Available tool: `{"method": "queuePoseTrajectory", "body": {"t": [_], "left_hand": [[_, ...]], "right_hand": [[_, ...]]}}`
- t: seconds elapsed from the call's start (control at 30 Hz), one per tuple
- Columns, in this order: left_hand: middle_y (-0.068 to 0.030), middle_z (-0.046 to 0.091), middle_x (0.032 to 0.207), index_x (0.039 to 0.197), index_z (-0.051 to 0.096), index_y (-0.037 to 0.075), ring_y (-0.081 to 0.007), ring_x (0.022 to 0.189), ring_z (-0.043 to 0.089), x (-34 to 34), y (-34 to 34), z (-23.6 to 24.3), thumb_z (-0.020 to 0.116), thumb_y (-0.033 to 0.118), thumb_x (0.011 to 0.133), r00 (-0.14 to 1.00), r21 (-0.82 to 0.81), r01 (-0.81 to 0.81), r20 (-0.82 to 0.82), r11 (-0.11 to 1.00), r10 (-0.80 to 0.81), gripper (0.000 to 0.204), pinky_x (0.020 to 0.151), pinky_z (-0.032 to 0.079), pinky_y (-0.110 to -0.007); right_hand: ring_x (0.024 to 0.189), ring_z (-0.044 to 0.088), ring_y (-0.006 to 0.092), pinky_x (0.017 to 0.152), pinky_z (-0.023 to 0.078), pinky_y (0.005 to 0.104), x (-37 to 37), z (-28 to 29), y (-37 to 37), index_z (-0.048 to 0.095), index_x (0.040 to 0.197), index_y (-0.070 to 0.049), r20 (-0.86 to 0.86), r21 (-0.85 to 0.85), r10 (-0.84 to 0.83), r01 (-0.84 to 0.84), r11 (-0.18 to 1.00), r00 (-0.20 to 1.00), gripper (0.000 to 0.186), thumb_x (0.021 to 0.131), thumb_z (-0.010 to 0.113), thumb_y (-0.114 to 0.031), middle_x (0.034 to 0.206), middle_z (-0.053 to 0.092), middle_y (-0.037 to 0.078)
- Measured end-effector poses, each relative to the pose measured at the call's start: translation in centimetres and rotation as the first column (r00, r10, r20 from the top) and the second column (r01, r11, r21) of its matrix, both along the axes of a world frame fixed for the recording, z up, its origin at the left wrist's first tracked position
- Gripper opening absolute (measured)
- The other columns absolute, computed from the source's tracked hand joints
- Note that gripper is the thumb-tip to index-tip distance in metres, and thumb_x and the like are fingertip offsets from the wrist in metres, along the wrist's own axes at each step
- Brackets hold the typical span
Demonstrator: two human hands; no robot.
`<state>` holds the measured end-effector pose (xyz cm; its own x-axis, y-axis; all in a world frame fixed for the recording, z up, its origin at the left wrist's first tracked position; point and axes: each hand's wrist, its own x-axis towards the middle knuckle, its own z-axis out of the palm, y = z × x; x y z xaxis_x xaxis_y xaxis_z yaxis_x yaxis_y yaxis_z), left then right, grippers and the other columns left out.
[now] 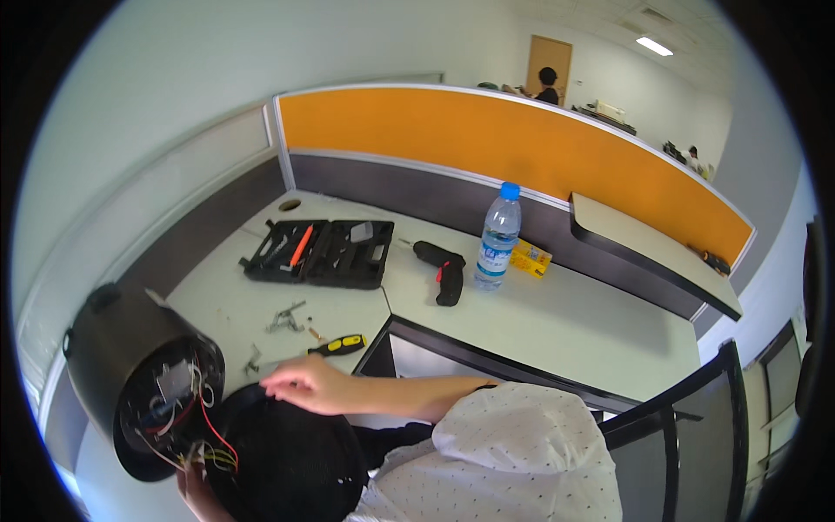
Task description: The person works on the internal wiring of a black cylindrical device, likely a lamp, using a screwdriver to tighten connections and by hand to arrange wires. The task involves careful manipulation of small components within the device's housing.
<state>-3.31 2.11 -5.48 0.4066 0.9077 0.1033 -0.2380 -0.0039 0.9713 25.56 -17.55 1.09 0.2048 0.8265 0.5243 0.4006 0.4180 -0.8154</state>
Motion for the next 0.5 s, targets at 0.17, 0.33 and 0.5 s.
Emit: {"method": "queuePoseTrajectory", "body": {"t": [0.17,0.33,0.5], "left_hand": [[-0.0104,0.060,0.103,0.111,0.053,-0.003,-0.0181,0.096,0.056,1.7,-2.1,1.1,0.054,0.012,0.087,0.989,-0.128,-0.119,0.069,0.985,0.128,0.029,0.084,0.043,-0.029],[-0.0036,0.061,0.089,0.101,0.059,0.001,-0.0081,0.075,0.052,2.0,-3.3,2.4,0.053,0.018,0.087,0.992,-0.080,-0.121,0.014,0.989,0.123,0.023,0.068,0.039,-0.019],[-0.0030,0.061,0.086,0.096,0.061,0.001,-0.0063,0.074,0.049,1.3,-3.8,2.9,0.053,0.020,0.087,0.986,-0.092,-0.167,-0.020,0.982,0.166,0.022,0.063,0.037,-0.017]], "right_hand": [[0.083,0.061,0.0118,0.073,0.049,0.0242,3.3,-1.1,-3.0,0.060,0.104,-0.002,-0.004,-0.177,-0.273,0.268,0.947,0.962,0.020,0.087,0.057,-0.011,0.095,0.064,0.006],[0.076,0.064,0.0129,0.058,0.047,0.0211,6.6,-1.3,-6.0,0.062,0.104,-0.001,0.088,-0.275,-0.445,0.451,0.849,0.891,0.022,0.085,0.059,-0.011,0.088,0.066,0.007],[0.075,0.063,0.0129,0.058,0.046,0.0223,6.3,-2.1,-5.0,0.064,0.098,0.001,0.236,-0.268,-0.443,0.497,0.825,0.865,0.019,0.081,0.062,-0.006,0.084,0.065,0.008]]}}
